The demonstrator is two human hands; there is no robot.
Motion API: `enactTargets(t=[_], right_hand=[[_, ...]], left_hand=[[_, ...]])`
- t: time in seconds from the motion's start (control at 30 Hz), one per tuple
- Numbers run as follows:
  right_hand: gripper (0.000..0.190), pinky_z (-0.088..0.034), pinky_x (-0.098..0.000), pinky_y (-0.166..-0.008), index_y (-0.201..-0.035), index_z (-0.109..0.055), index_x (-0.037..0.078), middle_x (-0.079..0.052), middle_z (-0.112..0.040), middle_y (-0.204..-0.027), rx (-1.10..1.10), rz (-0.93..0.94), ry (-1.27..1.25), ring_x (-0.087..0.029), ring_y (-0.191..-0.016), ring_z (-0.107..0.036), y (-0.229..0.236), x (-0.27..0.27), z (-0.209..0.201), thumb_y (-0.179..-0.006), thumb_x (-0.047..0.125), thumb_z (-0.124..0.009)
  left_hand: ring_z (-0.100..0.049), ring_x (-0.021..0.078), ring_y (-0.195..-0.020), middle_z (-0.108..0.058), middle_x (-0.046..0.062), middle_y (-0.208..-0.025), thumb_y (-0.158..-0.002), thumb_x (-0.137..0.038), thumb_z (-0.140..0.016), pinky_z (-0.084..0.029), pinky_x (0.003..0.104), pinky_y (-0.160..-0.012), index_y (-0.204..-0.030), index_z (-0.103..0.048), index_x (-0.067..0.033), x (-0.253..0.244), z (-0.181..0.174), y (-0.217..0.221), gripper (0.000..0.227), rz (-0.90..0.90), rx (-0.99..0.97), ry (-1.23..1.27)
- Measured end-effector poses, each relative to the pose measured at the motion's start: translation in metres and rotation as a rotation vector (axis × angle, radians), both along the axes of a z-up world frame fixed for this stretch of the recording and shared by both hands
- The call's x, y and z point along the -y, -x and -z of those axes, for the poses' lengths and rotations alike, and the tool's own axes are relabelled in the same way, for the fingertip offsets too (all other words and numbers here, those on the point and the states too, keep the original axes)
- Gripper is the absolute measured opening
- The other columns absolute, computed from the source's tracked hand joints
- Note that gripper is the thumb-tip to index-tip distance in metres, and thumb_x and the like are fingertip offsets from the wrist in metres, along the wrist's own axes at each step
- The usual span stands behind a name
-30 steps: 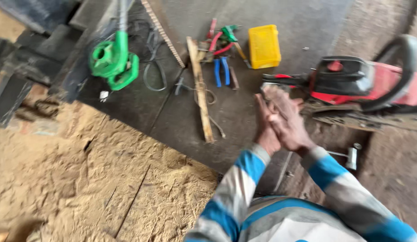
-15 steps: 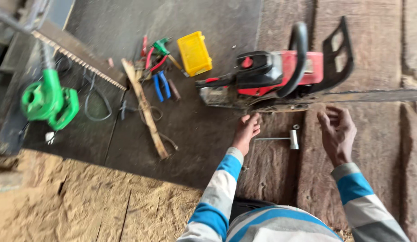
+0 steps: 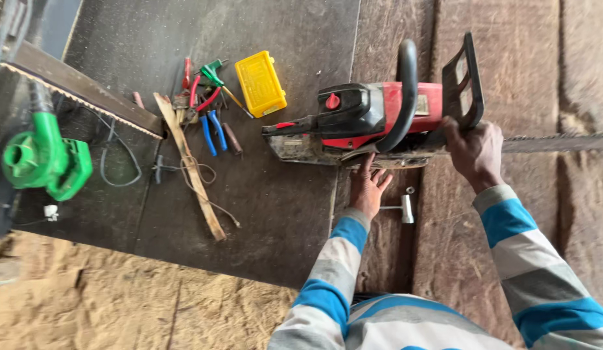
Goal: The person disassembles a chainsaw on a workbench. They use a T-handle wrench to loosen the side cover, remove the cover and chain, and then use a brush to clean the guide bar.
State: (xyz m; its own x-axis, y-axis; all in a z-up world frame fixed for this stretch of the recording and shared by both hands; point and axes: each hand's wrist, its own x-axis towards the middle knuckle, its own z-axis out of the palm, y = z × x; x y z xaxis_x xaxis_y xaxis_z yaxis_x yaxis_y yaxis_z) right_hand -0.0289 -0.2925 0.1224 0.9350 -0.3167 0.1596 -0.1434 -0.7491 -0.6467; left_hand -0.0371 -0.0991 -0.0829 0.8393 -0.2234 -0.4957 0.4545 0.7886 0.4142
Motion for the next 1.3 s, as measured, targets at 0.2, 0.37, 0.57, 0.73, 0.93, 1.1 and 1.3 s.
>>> enactTargets(t=[0.2,0.37,0.57,0.73,0.93,1.1,1.3], right_hand=[[0.045,-0.051,-0.0413,-0.062,-0.083,-0.074,0.001,-0.015,-0.066,-0.064,0.059,-0.053,-0.030,-0.027,-0.056,-0.065,0.009,0.008,0.008,-0.106,0.039,-0.068],[0.045,-0.051,-0.0412,-0.059,-0.080,-0.074,0.003,-0.013,-0.067,-0.065,0.017,-0.123,-0.041,-0.025,-0.059,-0.067,0.002,0.014,0.001,-0.107,0.038,-0.067],[0.043,-0.053,-0.0405,-0.059,-0.081,-0.073,0.003,-0.011,-0.068,-0.066,0.038,-0.086,0.013,-0.023,-0.062,-0.069,0.033,0.007,0.007,-0.107,0.038,-0.068],[0.039,-0.054,-0.0405,-0.059,-0.085,-0.078,0.008,-0.009,-0.070,-0.067,-0.041,-0.100,-0.024,-0.023,-0.060,-0.069,0.014,0.017,-0.003,-0.105,0.039,-0.066],[0.038,-0.054,-0.0376,-0.062,-0.092,-0.076,0.006,-0.008,-0.069,-0.071,0.065,-0.130,0.080,-0.022,-0.064,-0.069,0.054,-0.002,0.001,-0.109,0.038,-0.063],[0.038,-0.052,-0.0395,-0.059,-0.086,-0.076,0.007,-0.010,-0.067,-0.064,-0.002,-0.096,-0.078,-0.025,-0.058,-0.069,0.048,-0.002,-0.014,-0.105,0.038,-0.062],[0.039,-0.053,-0.0395,-0.058,-0.094,-0.072,0.003,-0.012,-0.065,-0.069,-0.138,-0.090,0.267,-0.028,-0.059,-0.064,0.037,-0.014,-0.026,-0.105,0.037,-0.057]], left_hand=[[-0.065,0.0212,-0.111,-0.069,0.003,-0.110,-0.094,-0.026,-0.075,-0.051,0.048,-0.110,-0.118,-0.067,-0.0100,-0.008,-0.020,-0.009,0.030,0.009,-0.071,0.112],[-0.067,0.0210,-0.100,-0.069,0.005,-0.100,-0.095,-0.020,-0.077,-0.057,0.044,-0.107,-0.113,-0.070,-0.0071,-0.013,-0.028,0.012,0.023,-0.035,-0.089,0.182],[-0.070,0.0236,-0.100,-0.070,0.009,-0.098,-0.091,-0.024,-0.079,-0.058,0.043,-0.104,-0.110,-0.066,-0.0014,-0.021,-0.039,0.005,0.032,0.010,-0.010,0.126],[-0.071,0.0271,-0.105,-0.067,0.008,-0.105,-0.088,-0.035,-0.079,-0.059,0.046,-0.103,-0.118,-0.061,-0.0025,-0.013,-0.048,0.015,0.048,-0.028,-0.246,-0.003],[-0.064,0.0330,-0.114,-0.057,0.017,-0.119,-0.090,-0.039,-0.083,-0.059,0.048,-0.104,-0.127,-0.058,-0.0014,-0.022,-0.028,0.009,0.058,0.035,-0.064,0.068],[-0.065,0.0308,-0.114,-0.055,0.012,-0.121,-0.087,-0.048,-0.078,-0.060,0.050,-0.099,-0.123,-0.058,-0.0068,-0.021,-0.022,0.014,0.059,0.099,-0.161,-0.003],[-0.068,0.0357,-0.110,-0.060,0.021,-0.121,-0.086,-0.051,-0.077,-0.062,0.050,-0.095,-0.121,-0.055,-0.0060,-0.035,-0.068,0.048,0.061,0.100,-0.168,0.007]])
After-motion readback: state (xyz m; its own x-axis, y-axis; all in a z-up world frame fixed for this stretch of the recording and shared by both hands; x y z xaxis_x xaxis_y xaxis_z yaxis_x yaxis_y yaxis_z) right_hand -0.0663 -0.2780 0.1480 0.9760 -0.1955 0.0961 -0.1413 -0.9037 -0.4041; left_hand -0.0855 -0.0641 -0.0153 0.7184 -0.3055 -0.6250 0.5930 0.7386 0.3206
